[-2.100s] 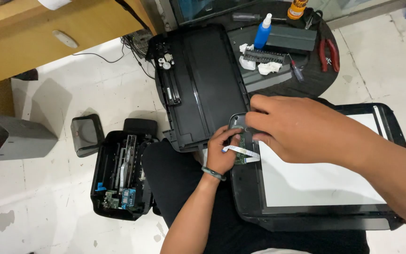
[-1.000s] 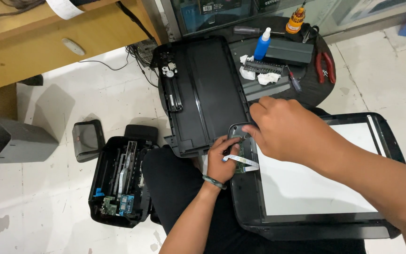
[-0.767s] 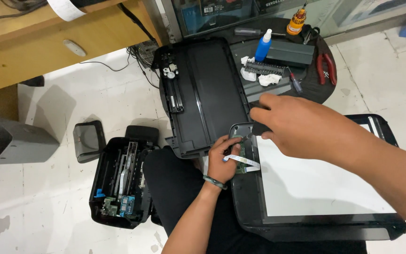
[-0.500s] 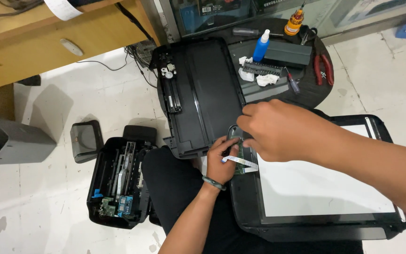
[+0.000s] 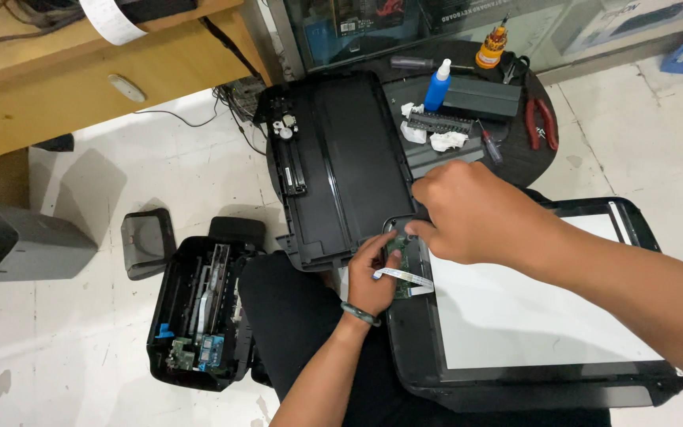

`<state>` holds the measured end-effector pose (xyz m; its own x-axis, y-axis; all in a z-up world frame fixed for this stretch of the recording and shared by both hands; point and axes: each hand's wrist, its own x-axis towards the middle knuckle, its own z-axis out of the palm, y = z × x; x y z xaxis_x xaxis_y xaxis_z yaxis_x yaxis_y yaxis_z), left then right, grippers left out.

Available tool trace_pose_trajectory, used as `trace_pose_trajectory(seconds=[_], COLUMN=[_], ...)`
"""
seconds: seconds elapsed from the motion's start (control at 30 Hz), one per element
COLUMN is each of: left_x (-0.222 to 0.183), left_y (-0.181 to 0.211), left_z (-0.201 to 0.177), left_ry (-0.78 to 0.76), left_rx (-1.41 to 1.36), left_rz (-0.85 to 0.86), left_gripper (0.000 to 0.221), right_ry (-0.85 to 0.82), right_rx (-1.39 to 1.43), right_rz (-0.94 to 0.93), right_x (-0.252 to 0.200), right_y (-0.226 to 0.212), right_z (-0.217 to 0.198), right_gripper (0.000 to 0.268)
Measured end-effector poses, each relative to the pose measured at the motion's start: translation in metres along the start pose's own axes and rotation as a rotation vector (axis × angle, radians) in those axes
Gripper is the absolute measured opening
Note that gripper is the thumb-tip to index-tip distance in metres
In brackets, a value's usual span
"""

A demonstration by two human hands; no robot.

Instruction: Securing a circuit board inside a scanner unit by tightening screws with a screwdriver.

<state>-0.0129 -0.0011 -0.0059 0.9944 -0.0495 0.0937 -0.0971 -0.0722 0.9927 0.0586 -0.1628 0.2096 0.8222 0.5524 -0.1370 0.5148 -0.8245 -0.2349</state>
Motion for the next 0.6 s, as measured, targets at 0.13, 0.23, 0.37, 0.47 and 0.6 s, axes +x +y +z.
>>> trace_pose_trajectory(seconds=[0.13,0.23,0.37,0.47,0.6], left_x=[0.000,-0.001,0.004,0.003,0.004], left_y=[-0.003,-0.002,-0.008,-0.009,0.002], left_z=[0.001,0.001,-0.002,-0.002,-0.004], left_ry=[0.019,0.024,0.020,0.017,0.013], left_rx=[-0.015,-0.018,0.016,0.040,0.032], left_rz=[0.022,0.013,0.016,0.033,0.045], left_gripper=[0.036,0.032,0.022,0.018,0.018], right_ry=[0.055,0.087,0.059,-0.042,-0.141], right_rx=[0.077,0.057,0.054,0.029,-0.050], right_rz=[0.067,0.110,0.130,0.137,0.005], right_x=[0.000,0.000,-0.001,-0.006,-0.005], right_y=[0.000,0.002,0.001,0.000,-0.001], right_z=[0.007,0.011,0.003,-0.011,-0.028], right_gripper=[0.022,0.028,0.035,0.049,0.043])
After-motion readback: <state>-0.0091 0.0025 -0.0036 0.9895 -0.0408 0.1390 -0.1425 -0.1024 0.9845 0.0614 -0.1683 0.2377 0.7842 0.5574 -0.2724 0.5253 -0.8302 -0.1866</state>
